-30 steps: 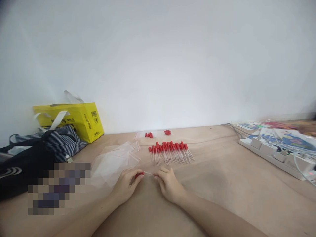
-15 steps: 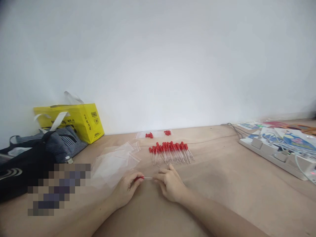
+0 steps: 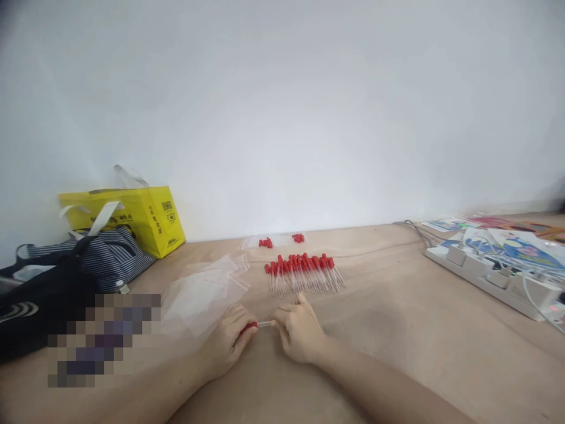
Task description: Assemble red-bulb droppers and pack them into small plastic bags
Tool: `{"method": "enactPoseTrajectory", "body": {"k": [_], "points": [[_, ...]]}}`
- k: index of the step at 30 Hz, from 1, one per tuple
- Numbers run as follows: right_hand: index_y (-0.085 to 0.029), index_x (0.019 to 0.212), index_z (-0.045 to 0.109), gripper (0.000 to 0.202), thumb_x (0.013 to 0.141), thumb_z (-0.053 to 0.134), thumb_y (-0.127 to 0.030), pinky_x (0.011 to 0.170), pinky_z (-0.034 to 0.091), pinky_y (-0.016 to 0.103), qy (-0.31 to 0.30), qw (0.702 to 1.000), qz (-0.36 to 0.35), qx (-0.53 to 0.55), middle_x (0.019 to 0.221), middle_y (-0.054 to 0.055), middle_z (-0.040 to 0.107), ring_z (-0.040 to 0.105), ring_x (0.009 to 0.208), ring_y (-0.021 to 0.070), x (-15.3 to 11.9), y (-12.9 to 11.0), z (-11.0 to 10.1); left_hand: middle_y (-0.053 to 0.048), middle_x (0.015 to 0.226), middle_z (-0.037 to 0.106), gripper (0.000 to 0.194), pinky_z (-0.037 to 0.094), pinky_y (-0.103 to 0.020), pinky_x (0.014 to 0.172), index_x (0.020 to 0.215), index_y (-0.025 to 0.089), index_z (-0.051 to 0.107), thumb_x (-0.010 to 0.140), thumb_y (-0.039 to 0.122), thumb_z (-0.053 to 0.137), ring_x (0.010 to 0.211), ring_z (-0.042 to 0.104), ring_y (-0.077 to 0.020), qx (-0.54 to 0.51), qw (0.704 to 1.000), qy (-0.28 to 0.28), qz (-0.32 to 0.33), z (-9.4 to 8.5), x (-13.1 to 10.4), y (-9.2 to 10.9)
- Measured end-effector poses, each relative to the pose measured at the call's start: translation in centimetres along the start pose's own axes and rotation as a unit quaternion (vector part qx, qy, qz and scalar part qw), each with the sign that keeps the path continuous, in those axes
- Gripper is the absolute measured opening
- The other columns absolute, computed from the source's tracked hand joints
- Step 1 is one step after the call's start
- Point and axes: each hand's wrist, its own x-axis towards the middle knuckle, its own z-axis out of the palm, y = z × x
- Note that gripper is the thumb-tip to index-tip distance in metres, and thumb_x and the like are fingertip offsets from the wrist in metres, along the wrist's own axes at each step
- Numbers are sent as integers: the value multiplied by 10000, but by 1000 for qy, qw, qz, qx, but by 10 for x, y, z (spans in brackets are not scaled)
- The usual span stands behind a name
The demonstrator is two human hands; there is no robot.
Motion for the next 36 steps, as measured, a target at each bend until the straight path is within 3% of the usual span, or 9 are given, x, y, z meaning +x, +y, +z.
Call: {"method": "enactPoseTrajectory", "body": {"k": [8,16,19,22,24,27,29,32,36], "points": [[-162,691,520,197,815,367,-160,642,184,266,-64,998,17,-20,687,14,613,459,580,98,7,-1,-2,-18,664,555,247,367,-309,683,715,171,489,885,222,316,662,470,-158,3,1000,-13,14,1,0,-3],[-168,654,529,250,828,349,-171,703,240,264,-84,991,82,66,657,4,613,490,604,107,8,-1,0,-11,664,580,248,316,-364,796,727,169,535,874,205,339,673,492,-154,65,997,-8,44,0,3,-7],[-169,627,518,267,829,343,-170,670,278,248,-89,988,74,97,624,-6,588,479,583,103,8,-3,2,-5,674,600,244,290,-375,838,735,183,548,872,210,347,687,513,-151,65,997,-18,38,-4,3,-5],[-172,689,527,246,836,329,-173,627,321,228,-59,988,49,133,673,14,579,495,628,119,9,-1,2,-19,805,636,163,274,-393,868,912,206,542,858,270,401,790,545,-169,52,998,-36,-28,-10,2,-9],[-172,818,527,202,829,327,-145,658,353,231,-4,986,48,162,800,45,588,516,737,136,11,5,3,-57,963,624,268,257,-431,890,1086,207,469,840,303,425,921,531,-202,73,992,-26,-99,-16,0,-17],[-149,989,462,256,788,324,-71,730,363,277,90,977,121,148,922,91,567,511,842,166,19,18,9,-116,1092,576,326,240,-484,907,1125,182,461,815,276,425,1053,475,-254,158,961,-10,-227,-26,-5,-36],[-128,988,447,278,762,315,-37,736,350,310,122,968,199,91,908,107,556,505,841,189,27,26,13,-137,1156,539,335,238,-506,917,1113,165,488,789,239,445,1099,449,-273,195,931,-38,-308,-32,-9,-49],[-125,922,468,256,751,306,-23,733,318,337,115,956,272,-2,886,112,547,497,846,214,41,32,19,-168,1246,467,424,268,-481,938,1153,106,478,777,301,476,1163,397,-289,179,910,-97,-361,-37,-14,-65],[-141,927,490,222,771,352,-67,713,278,338,74,951,287,-86,891,106,549,504,840,225,54,31,25,-147,1174,545,381,374,-328,894,1118,77,523,806,276,432,1086,497,-240,154,913,-116,-359,-38,-16,-76]]}}
